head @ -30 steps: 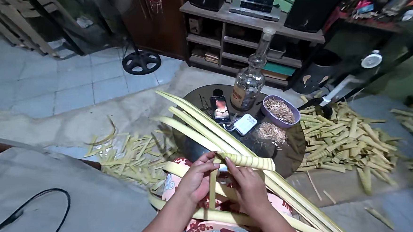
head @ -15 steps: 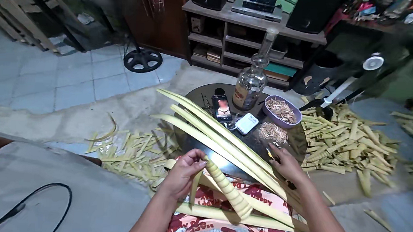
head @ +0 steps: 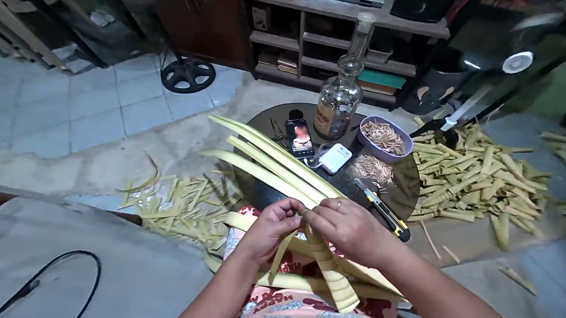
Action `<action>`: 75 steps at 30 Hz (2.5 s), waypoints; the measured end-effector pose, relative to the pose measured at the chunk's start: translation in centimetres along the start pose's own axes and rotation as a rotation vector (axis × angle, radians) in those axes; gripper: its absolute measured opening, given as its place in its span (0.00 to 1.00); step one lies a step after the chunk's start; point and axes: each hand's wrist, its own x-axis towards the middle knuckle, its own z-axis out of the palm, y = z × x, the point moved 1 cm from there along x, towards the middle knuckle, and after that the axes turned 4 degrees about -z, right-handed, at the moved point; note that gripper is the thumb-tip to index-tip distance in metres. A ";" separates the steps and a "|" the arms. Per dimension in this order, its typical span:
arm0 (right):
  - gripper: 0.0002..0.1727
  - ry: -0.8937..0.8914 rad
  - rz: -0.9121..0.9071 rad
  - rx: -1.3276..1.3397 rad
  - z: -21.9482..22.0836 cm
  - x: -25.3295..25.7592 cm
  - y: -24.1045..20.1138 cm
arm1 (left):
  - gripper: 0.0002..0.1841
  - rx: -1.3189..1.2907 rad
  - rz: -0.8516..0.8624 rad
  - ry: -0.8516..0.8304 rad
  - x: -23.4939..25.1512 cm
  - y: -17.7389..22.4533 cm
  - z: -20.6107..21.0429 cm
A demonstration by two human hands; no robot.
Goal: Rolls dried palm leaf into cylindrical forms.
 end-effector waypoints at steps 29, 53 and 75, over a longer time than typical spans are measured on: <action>0.09 0.746 0.468 1.389 3.0 -1.1 -2.8 | 0.09 -0.295 0.149 -0.088 -1.5 1.4 2.2; 0.30 0.051 1.044 0.793 0.9 -12.4 2.0 | 0.17 1.780 0.054 -0.180 -2.7 -2.8 -7.6; 0.16 -0.293 0.975 0.070 3.9 -14.0 -6.0 | 0.06 1.791 0.210 -0.032 -2.5 1.9 -5.1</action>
